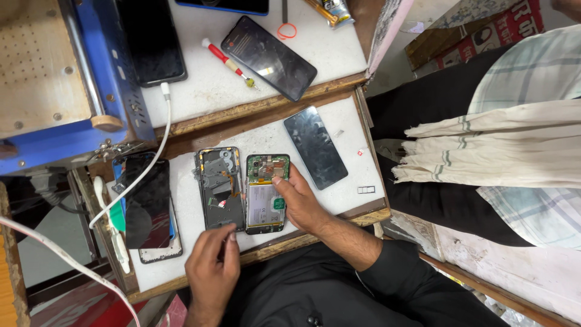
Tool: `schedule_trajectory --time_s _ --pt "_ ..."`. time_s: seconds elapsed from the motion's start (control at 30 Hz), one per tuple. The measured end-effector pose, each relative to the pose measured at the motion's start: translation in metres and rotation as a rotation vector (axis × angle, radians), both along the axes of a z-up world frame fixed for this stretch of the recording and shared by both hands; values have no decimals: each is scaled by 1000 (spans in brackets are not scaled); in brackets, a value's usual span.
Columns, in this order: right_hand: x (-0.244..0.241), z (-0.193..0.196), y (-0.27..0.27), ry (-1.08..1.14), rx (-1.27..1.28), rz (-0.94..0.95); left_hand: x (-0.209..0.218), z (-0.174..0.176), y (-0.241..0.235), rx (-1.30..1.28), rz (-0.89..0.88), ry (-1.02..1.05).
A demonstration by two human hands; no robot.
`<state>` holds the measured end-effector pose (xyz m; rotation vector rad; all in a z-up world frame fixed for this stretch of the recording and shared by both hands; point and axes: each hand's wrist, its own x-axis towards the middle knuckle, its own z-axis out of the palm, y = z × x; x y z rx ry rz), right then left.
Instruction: The person disassembles and reassembles smartphones at a workbench. They remove back covers, handle internal components, and insert SIM cards while another person assists nearby.
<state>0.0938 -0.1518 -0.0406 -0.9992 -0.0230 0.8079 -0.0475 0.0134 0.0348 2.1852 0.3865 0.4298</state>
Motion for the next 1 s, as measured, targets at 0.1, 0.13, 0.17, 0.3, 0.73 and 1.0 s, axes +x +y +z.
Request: schedule_trajectory --time_s 0.1,0.13,0.17,0.3,0.73,1.0 --pt "0 0 1 -16 -5 -27 -15 -9 -8 -23 -31 -30" --pt "-1 1 1 -28 -7 -39 -17 -11 -11 -45 -42 -18" --pt "0 2 2 -8 13 -37 -17 -14 -13 -65 -52 -11" --pt "1 7 1 23 105 -27 -12 -19 -22 -15 -93 -35" --pt "2 8 1 -19 17 -38 -1 -37 -26 120 -180 -254" --pt "2 16 3 -68 72 -41 -3 -47 -25 65 -155 -232"
